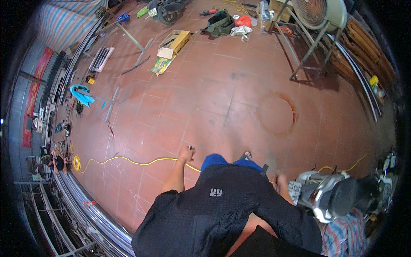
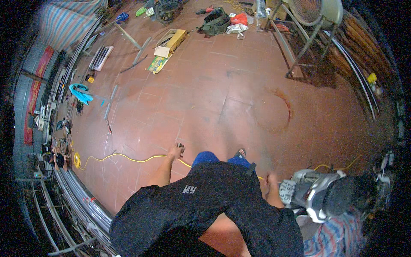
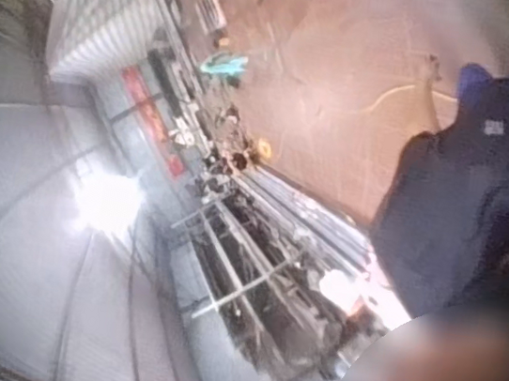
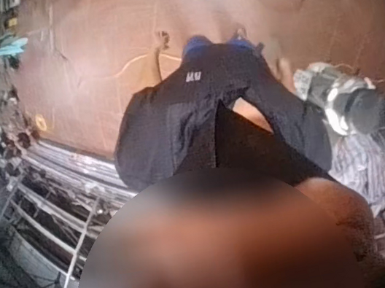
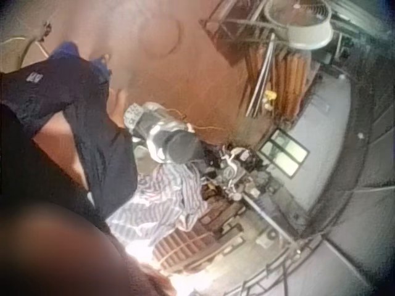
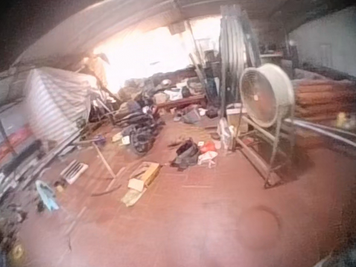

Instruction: The person assembles small metal components in a workshop, using a spray can to apply lubricant and pliers to manipulate parts. They move around the workspace to retrieve items and continue assembling the components.

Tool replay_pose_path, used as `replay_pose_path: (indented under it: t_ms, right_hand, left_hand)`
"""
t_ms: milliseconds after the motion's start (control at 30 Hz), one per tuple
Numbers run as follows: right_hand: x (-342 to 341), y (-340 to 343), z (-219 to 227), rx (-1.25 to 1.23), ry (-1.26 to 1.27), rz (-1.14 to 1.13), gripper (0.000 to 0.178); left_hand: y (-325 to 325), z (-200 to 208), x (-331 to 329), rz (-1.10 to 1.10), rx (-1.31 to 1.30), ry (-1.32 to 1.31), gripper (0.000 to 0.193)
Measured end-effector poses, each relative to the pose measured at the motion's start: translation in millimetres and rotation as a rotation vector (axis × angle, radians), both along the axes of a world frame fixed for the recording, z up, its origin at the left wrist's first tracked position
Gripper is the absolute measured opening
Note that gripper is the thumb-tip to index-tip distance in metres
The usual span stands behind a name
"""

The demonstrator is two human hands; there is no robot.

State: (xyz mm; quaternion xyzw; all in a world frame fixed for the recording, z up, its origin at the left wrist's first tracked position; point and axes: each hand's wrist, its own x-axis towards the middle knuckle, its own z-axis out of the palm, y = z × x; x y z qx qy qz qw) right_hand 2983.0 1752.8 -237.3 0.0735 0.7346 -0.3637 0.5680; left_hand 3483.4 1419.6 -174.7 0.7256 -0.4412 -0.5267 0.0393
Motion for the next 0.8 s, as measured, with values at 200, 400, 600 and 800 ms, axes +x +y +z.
replay_pose_path:
  t_ms: [200, 400, 600, 800]
  right_hand:
    - [-204.8, -311.5, 101.6, -0.368, 0.407, -0.055, 0.029]
    - [-254.1, -495.3, 101.5, -0.413, 0.537, 0.088, 0.034]
    - [-187.0, -524.9, 6.1, -0.043, 0.032, 0.194, 0.040]
    - [-183.0, -556.4, -24.7, 0.304, -0.085, 0.311, 0.039]
  left_hand:
    - [1.1, -61.4, -17.1, 0.059, 0.290, 0.020, 0.018]
    - [-106.4, -86.3, -42.8, -0.264, 0.381, -0.119, 0.017]
    - [-343.9, -67.0, -98.7, -0.016, 0.269, -0.008, 0.023]
    - [-605.3, -13.4, -179.6, 0.200, -0.102, 0.148, 0.030]
